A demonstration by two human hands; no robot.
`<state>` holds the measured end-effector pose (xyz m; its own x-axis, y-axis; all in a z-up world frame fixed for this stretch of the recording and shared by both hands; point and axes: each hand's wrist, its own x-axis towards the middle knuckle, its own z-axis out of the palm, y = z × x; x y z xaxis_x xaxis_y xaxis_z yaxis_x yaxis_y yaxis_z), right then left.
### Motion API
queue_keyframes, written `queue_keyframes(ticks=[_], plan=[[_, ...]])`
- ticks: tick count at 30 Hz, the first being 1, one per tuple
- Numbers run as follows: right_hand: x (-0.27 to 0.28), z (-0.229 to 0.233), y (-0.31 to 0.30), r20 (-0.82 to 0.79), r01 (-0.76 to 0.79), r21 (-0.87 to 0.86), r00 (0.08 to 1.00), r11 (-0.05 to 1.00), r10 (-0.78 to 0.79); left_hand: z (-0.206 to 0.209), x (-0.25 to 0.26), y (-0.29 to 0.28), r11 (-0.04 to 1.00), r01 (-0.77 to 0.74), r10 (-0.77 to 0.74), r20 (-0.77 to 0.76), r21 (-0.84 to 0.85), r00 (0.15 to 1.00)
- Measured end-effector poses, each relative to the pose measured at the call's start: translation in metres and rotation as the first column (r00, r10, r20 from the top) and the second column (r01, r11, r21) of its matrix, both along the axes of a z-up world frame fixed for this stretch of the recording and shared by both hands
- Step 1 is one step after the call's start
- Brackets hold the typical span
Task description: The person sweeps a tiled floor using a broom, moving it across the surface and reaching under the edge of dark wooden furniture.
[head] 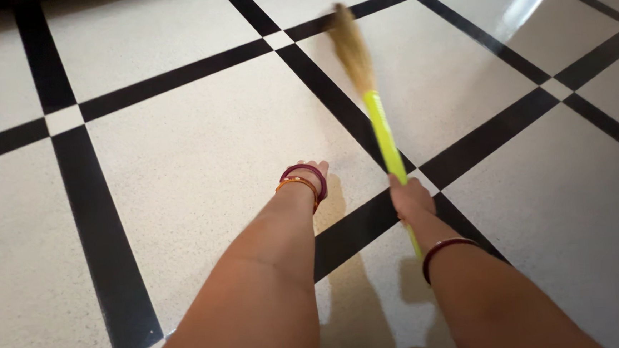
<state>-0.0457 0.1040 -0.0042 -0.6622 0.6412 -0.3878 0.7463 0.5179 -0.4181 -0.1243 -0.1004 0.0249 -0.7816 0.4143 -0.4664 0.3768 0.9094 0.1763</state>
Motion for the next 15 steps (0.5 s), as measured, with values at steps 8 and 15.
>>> queue_keyframes(ticks=[8, 15], plan=[[0.008, 0.018, 0.025, -0.090, 0.228, 0.004, 0.970, 0.974, -0.227, 0.003, -0.018, -0.016, 0.992, -0.094, 0.089, 0.059, 0.083, 0.994], [0.012, 0.036, 0.009, -0.111, -0.009, 0.154, 0.993, 0.988, 0.027, 0.016, -0.029, -0.031, 0.984, -0.053, 0.059, -0.033, 0.168, 0.998]])
